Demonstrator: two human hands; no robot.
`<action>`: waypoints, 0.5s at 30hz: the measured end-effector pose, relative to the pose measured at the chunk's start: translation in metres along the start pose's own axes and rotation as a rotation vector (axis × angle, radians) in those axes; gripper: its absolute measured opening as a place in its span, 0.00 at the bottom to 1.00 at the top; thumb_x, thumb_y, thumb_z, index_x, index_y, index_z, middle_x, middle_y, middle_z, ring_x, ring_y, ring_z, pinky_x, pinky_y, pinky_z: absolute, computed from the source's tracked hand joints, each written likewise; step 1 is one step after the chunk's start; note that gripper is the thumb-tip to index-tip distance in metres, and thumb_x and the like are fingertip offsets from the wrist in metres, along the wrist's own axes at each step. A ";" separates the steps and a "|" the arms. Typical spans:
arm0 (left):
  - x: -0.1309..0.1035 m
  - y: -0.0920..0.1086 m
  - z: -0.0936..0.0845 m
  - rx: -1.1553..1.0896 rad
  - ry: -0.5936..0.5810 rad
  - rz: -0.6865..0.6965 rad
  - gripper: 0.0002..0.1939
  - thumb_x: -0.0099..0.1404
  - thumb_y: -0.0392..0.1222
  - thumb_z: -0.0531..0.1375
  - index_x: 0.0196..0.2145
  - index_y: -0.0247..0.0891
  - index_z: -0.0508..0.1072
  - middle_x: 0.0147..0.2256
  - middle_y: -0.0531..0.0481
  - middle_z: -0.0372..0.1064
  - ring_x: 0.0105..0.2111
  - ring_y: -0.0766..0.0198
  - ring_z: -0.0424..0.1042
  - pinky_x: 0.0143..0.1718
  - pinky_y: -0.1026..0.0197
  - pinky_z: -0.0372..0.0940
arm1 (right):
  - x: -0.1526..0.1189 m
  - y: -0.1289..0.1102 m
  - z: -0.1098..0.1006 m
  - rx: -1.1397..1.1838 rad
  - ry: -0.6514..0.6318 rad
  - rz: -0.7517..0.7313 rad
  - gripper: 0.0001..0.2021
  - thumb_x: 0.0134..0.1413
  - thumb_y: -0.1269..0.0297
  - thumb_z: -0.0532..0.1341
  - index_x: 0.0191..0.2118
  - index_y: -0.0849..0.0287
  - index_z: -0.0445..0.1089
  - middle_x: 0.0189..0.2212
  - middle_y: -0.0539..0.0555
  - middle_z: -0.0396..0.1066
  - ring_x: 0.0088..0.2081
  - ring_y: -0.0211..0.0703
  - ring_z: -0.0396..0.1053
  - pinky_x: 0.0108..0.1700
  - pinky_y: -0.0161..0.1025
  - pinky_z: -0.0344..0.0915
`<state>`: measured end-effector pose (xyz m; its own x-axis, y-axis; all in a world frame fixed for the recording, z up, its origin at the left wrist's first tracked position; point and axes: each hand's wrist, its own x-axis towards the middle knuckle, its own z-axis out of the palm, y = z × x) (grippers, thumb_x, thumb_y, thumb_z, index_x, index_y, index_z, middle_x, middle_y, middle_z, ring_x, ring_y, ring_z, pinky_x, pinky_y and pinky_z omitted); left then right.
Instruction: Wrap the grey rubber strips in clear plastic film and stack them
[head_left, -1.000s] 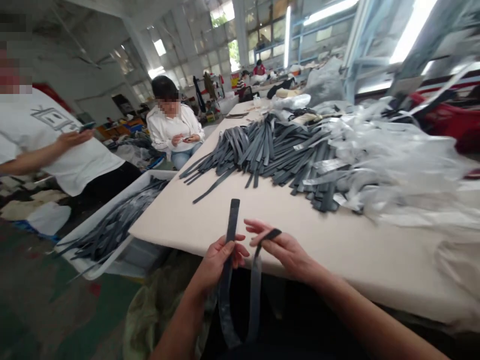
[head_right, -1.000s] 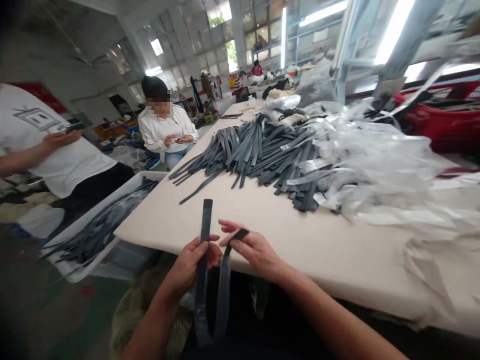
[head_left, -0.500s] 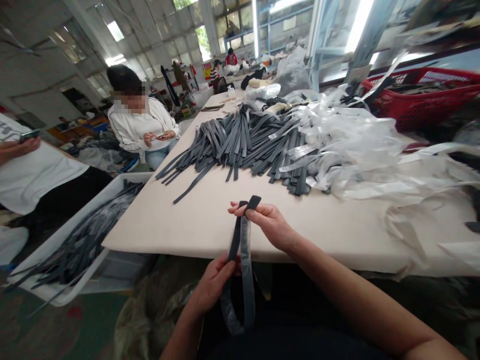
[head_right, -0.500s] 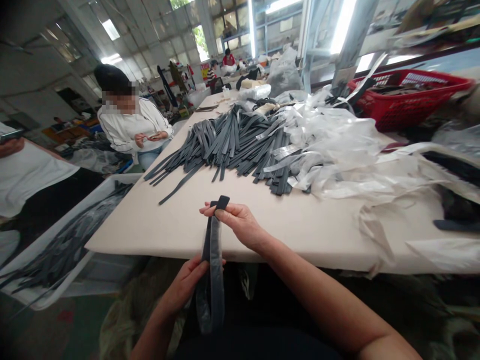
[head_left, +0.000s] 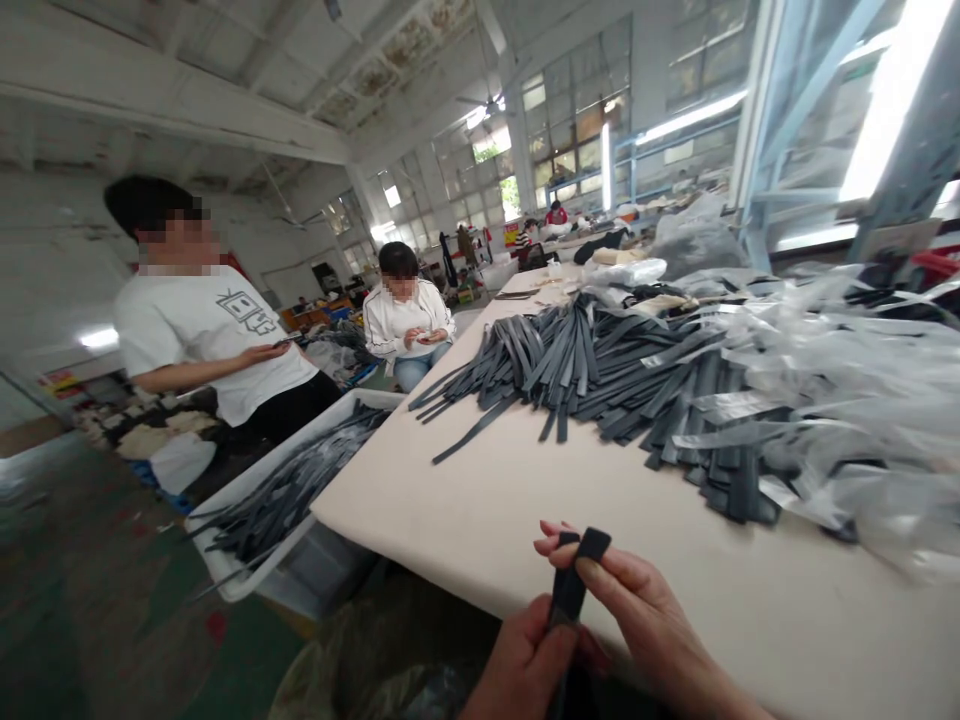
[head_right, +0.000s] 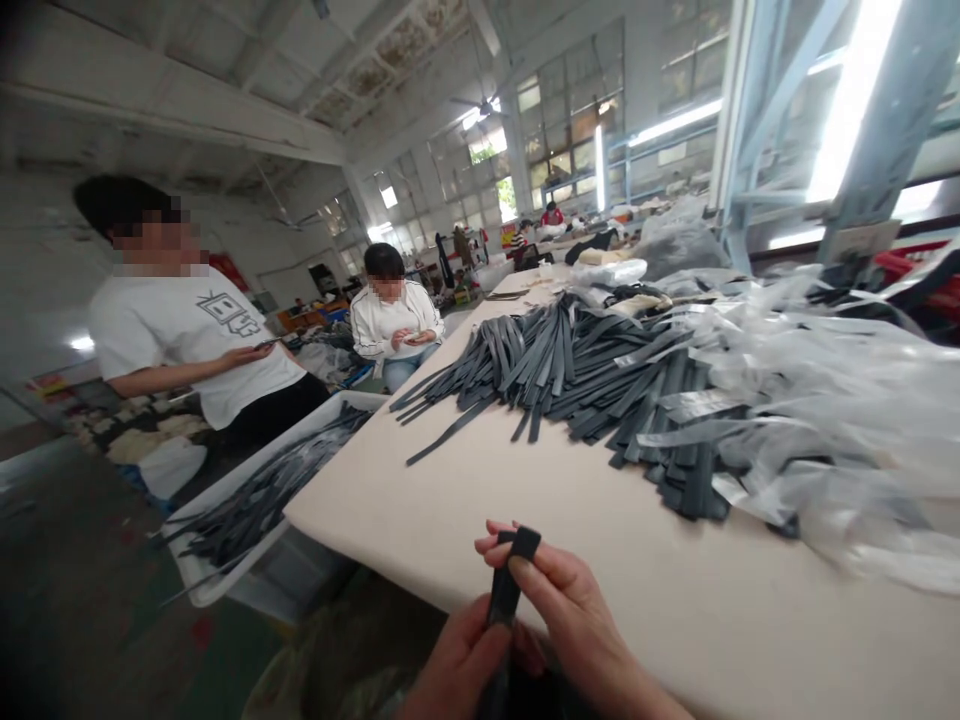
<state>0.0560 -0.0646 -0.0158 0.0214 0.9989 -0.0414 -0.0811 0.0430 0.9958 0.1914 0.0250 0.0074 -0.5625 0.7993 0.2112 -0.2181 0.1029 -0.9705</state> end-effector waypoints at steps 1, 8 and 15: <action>-0.003 -0.002 -0.001 0.011 -0.014 0.004 0.26 0.65 0.61 0.56 0.34 0.32 0.76 0.30 0.42 0.74 0.32 0.58 0.72 0.38 0.57 0.64 | 0.000 -0.001 0.000 -0.002 0.011 -0.013 0.19 0.60 0.45 0.60 0.39 0.53 0.81 0.48 0.59 0.77 0.60 0.60 0.64 0.66 0.61 0.50; -0.018 -0.001 -0.028 -0.083 0.053 -0.124 0.24 0.60 0.61 0.62 0.33 0.32 0.75 0.24 0.48 0.71 0.22 0.67 0.66 0.26 0.65 0.58 | 0.006 -0.007 -0.005 -0.113 -0.039 -0.045 0.18 0.60 0.47 0.60 0.41 0.54 0.80 0.53 0.59 0.74 0.55 0.56 0.70 0.60 0.54 0.64; -0.048 0.014 -0.098 -0.248 0.663 0.011 0.24 0.57 0.58 0.66 0.36 0.31 0.76 0.29 0.46 0.74 0.26 0.67 0.71 0.31 0.65 0.64 | 0.001 -0.008 -0.065 -0.451 0.162 -0.085 0.16 0.55 0.46 0.63 0.39 0.51 0.80 0.40 0.57 0.78 0.40 0.53 0.76 0.37 0.42 0.76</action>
<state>-0.0439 -0.1099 -0.0080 -0.5859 0.7962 -0.1509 -0.3040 -0.0433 0.9517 0.2442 0.0636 0.0075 -0.4187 0.8550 0.3059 0.1298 0.3898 -0.9117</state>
